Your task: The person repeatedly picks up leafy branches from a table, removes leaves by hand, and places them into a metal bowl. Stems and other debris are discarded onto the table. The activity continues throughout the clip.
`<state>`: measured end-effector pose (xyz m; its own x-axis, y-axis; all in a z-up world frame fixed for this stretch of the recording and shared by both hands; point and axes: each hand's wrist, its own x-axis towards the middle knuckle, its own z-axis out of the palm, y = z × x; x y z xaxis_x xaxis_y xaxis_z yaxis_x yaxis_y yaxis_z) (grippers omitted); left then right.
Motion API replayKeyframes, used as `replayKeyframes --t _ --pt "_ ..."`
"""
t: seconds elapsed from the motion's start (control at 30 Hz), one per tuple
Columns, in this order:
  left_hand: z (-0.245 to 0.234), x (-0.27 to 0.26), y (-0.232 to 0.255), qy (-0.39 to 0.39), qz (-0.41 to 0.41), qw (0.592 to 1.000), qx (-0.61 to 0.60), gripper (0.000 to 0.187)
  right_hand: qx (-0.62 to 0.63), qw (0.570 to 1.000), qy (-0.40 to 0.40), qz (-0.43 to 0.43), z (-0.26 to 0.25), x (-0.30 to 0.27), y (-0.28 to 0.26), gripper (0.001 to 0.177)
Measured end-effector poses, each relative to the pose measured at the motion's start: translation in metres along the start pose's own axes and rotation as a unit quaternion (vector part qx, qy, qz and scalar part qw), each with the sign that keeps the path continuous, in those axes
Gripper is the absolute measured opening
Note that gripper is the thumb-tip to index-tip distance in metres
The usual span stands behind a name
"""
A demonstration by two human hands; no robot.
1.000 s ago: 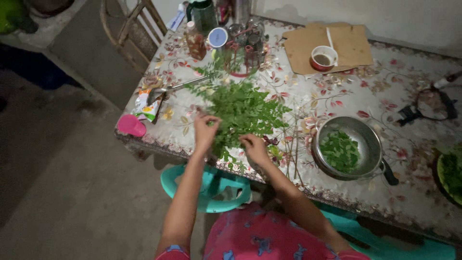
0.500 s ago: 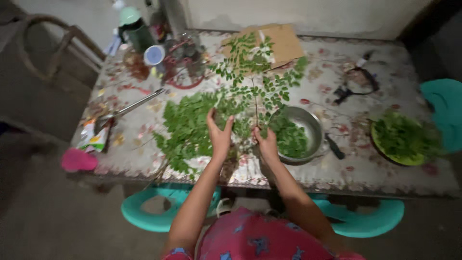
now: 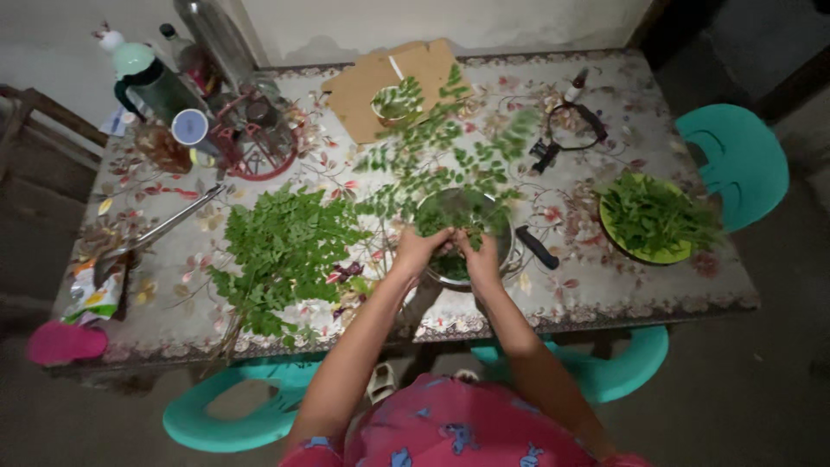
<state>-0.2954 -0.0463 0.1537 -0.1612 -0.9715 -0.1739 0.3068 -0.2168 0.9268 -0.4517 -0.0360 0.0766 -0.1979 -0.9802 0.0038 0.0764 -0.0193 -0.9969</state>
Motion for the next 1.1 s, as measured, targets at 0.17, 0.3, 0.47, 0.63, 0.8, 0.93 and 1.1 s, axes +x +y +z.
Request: replayKeyframes --t 0.17,0.3,0.47,0.63,0.8,0.93,1.1 --pt "-0.009 0.025 0.001 0.06 -0.07 0.992 0.081 0.021 -0.129 0.986 0.1 -0.026 -0.043 0.009 -0.017 0.03" --pt "-0.034 0.046 -0.007 0.101 0.037 0.988 0.107 0.027 0.005 0.983 0.174 0.057 -0.087 0.032 -0.027 0.029" --pt "-0.017 0.064 -0.041 0.002 0.188 0.928 0.32 0.049 -0.124 0.981 0.148 -0.023 -0.1 0.048 -0.015 0.02" --pt "-0.006 0.067 -0.05 0.021 0.127 0.863 0.488 0.06 0.04 0.997 0.052 -0.049 -0.094 0.055 -0.007 0.021" --pt "-0.007 0.066 -0.034 -0.089 0.011 0.98 0.177 0.054 -0.008 1.0 0.006 0.014 -0.086 0.053 -0.007 0.016" --pt "0.007 0.062 -0.031 -0.156 0.06 0.966 0.199 0.059 0.031 0.998 -0.057 0.025 -0.073 0.056 -0.006 0.014" --pt "0.023 0.06 -0.042 0.001 0.173 0.925 0.338 0.07 -0.024 0.998 -0.06 -0.022 -0.064 0.058 -0.001 0.014"
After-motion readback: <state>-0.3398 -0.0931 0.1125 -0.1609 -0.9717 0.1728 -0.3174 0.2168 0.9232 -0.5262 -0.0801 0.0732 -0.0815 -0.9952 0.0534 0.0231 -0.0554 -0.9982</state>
